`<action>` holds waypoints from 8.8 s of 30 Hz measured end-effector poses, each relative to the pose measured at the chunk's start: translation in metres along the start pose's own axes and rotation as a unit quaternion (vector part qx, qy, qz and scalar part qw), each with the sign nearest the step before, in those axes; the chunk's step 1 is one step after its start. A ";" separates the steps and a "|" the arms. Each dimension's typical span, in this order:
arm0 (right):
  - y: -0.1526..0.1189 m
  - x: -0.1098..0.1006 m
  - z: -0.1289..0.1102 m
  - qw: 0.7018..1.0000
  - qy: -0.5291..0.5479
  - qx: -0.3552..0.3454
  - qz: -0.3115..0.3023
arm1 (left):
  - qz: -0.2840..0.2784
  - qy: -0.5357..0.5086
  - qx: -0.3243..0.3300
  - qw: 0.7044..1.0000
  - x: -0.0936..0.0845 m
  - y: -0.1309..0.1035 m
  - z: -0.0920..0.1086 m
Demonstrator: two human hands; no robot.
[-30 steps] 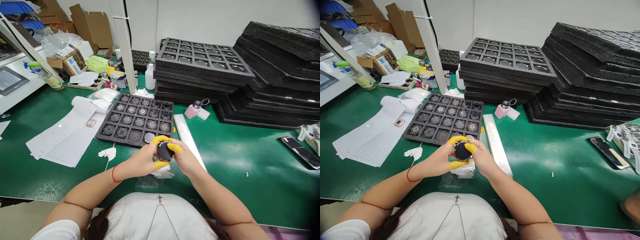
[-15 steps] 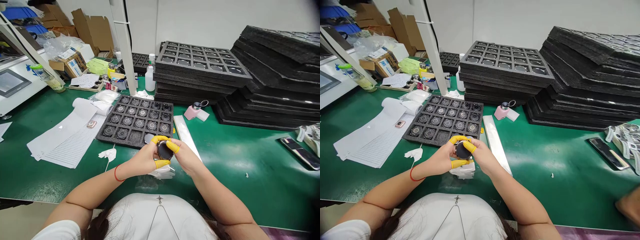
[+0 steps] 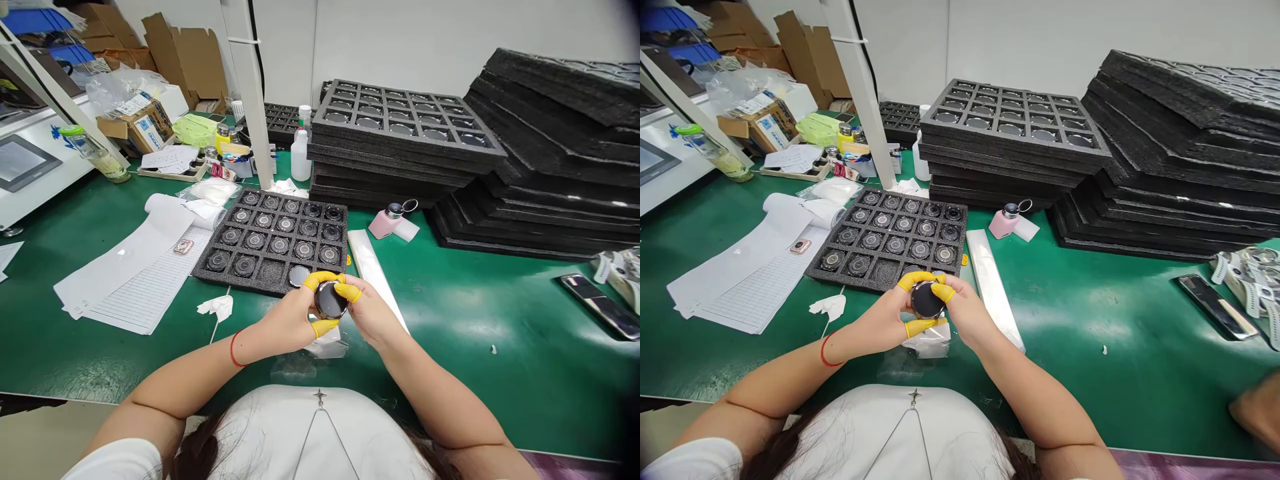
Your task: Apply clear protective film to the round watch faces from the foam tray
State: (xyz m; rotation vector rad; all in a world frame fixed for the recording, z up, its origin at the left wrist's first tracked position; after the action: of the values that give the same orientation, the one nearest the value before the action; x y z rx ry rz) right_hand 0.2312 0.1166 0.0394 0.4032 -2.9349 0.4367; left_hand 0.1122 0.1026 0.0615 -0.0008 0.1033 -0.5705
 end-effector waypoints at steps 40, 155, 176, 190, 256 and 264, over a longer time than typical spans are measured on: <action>-0.010 0.000 -0.017 0.977 -0.143 -0.013 -0.158 | -0.001 -0.093 -0.073 0.993 -0.019 0.002 0.002; -0.039 0.036 0.051 0.975 -0.125 0.022 -0.181 | 0.168 0.013 0.102 0.980 -0.042 -0.112 -0.006; -0.005 0.129 -0.011 0.598 -0.576 -0.518 -0.206 | 0.389 -0.353 0.037 0.850 -0.095 -0.155 -0.051; 0.148 0.159 0.003 0.568 -0.753 -0.288 -0.164 | 0.321 -0.319 -0.012 0.892 -0.110 -0.158 -0.064; -0.012 0.003 0.088 0.730 -0.603 -0.322 0.014 | 0.053 0.108 0.086 0.989 -0.104 -0.036 -0.080; -0.032 -0.040 0.099 0.697 -0.620 -0.345 0.104 | 0.040 0.235 0.086 0.967 -0.130 -0.076 -0.075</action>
State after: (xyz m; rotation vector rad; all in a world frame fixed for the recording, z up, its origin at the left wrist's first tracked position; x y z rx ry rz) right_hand 0.2685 0.0666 -0.0532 0.2822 -3.9400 -1.5513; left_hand -0.0453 0.1106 0.0014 0.3077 0.5135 -0.4880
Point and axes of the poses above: each hand's wrist, its own y-axis towards the middle knuckle, its own x-axis out of the palm, z = x × y, the point moved 5 cm from there along y, towards the middle knuckle, and after that the axes turned 8 degrees about -y, right-handed, at the moved point
